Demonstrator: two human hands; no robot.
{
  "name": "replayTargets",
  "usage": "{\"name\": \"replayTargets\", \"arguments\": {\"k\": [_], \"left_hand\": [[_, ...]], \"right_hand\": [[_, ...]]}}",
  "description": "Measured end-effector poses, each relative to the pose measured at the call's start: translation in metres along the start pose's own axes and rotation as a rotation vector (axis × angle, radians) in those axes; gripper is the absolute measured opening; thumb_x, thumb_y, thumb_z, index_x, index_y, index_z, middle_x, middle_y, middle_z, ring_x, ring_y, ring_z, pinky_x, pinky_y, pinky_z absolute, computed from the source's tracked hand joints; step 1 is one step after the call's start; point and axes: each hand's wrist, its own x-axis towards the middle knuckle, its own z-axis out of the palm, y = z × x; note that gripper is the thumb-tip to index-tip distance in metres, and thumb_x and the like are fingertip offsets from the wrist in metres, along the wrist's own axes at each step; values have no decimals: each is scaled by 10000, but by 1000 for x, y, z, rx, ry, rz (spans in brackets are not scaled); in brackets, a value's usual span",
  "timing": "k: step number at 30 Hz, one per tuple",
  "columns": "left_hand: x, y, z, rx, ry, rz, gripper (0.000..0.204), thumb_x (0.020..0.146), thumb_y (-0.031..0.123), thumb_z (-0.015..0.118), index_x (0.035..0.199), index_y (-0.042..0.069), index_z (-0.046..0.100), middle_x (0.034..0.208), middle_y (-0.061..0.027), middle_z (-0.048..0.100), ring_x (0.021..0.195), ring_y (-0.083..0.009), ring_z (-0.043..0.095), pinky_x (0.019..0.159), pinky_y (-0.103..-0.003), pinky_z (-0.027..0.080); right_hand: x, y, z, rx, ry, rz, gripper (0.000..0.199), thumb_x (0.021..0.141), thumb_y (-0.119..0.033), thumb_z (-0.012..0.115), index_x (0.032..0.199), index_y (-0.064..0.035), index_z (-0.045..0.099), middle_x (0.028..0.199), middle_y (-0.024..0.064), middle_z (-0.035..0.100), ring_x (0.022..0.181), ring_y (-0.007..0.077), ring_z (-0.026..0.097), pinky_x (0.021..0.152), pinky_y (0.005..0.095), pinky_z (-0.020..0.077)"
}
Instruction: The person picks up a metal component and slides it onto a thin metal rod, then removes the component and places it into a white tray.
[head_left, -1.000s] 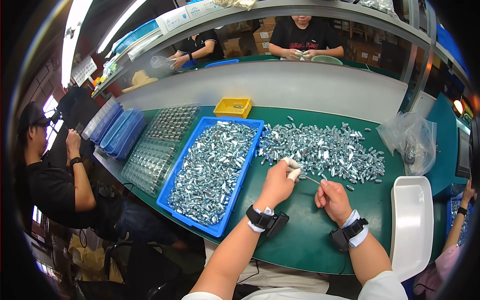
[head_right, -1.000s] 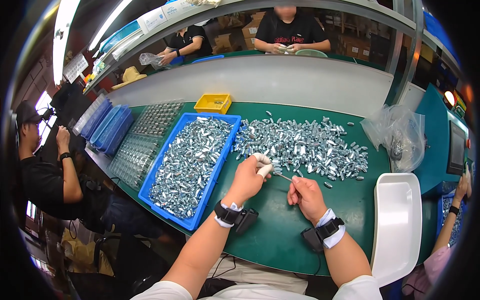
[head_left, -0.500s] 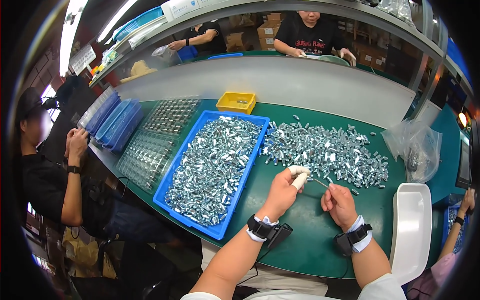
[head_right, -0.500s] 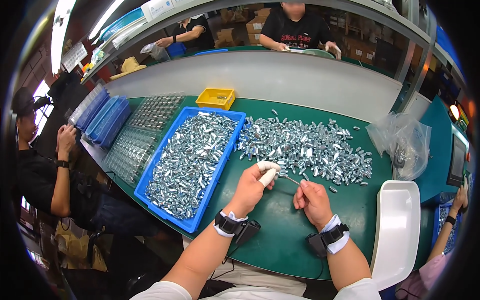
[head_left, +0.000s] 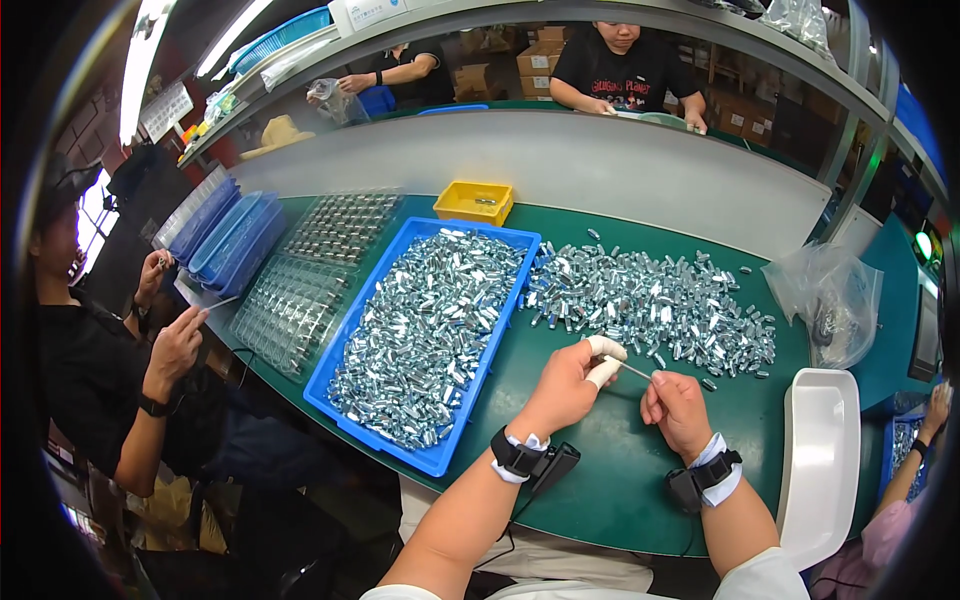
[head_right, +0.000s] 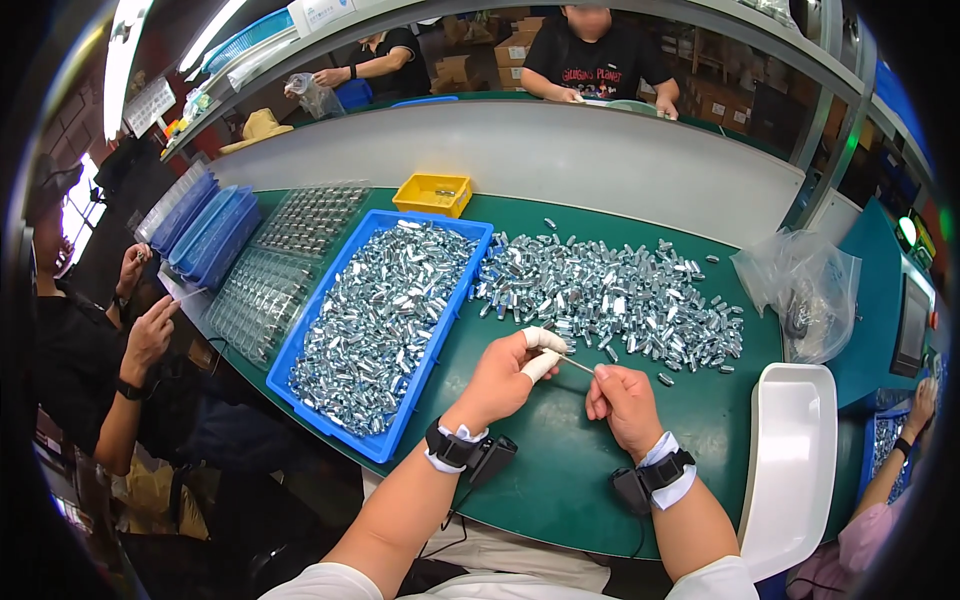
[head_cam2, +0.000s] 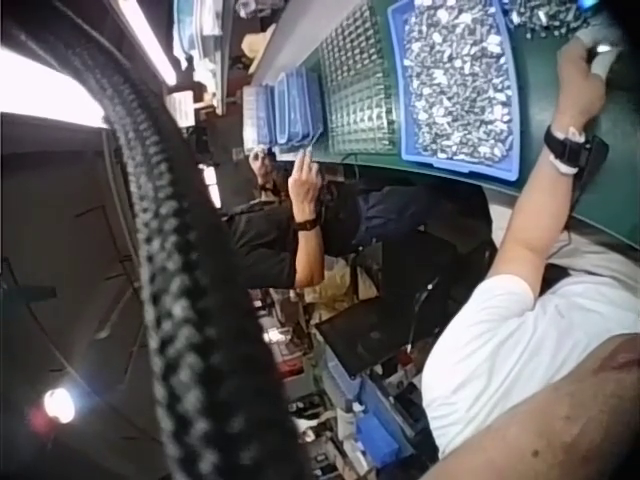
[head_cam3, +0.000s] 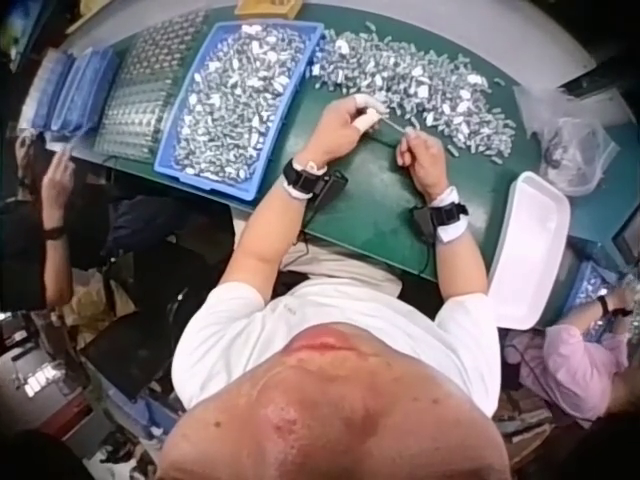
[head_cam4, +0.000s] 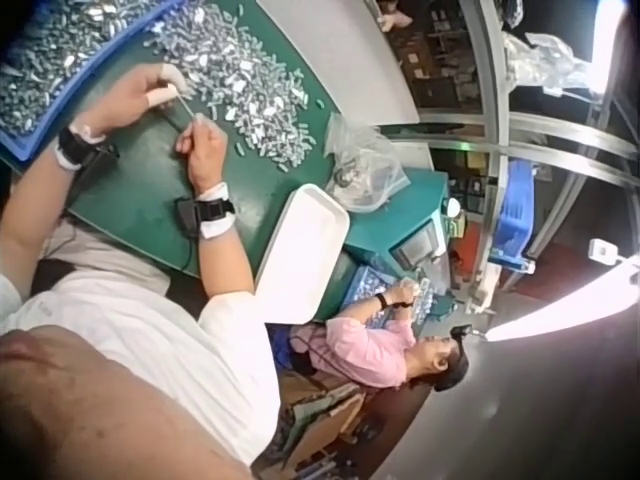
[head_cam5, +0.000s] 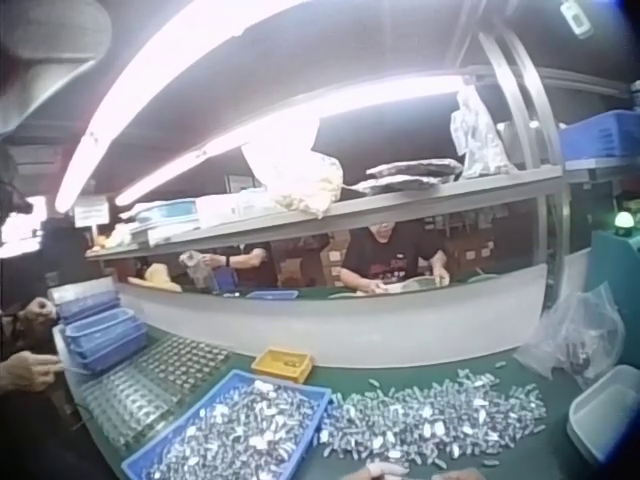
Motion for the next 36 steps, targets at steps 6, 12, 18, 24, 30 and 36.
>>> {"name": "replayTargets", "arguments": {"k": [6,12,18,24,30,36], "left_hand": [[-1,0,-6,10,-34,25,135,906,16,565,1026,13,629,876,-28,635,779,-89,573,723,-242,482],[-1,4,-12,-56,-90,-42,137,892,5,578,1019,2,630,881,-41,643,781,-95,584,725,-242,485],[-4,4,-3,-98,-97,-71,113,891,28,594,992,0,636,878,-51,649,751,-94,582,702,-240,485],[-4,9,9,124,-98,-216,126,874,117,661,835,-3,660,694,-25,634,612,-82,556,587,-245,467],[-7,2,21,190,-55,-67,191,861,157,690,773,-10,661,625,-9,616,580,-64,541,536,-256,441],[-10,7,28,272,-16,198,179,871,156,681,811,-13,668,657,-9,632,594,-52,542,531,-251,436]], "right_hand": [[-1,-2,3,-74,-10,-1,366,974,-227,492,664,-34,516,524,27,455,480,129,456,491,260,400],[-2,-2,2,-93,-22,11,362,977,-211,485,671,-24,537,530,30,494,481,108,478,495,238,396],[-3,-1,2,-105,-7,16,364,981,-211,483,676,-22,547,537,26,503,485,101,487,492,229,392],[-4,-2,5,-260,-47,-2,371,987,-210,476,681,-16,555,535,21,504,484,95,488,491,226,391],[-5,-1,1,-170,-84,25,381,986,-219,480,670,-18,546,517,25,482,474,116,483,487,242,393],[-2,-13,-8,29,-182,157,392,983,-234,478,654,-25,523,487,36,446,447,150,455,472,270,391]]}}
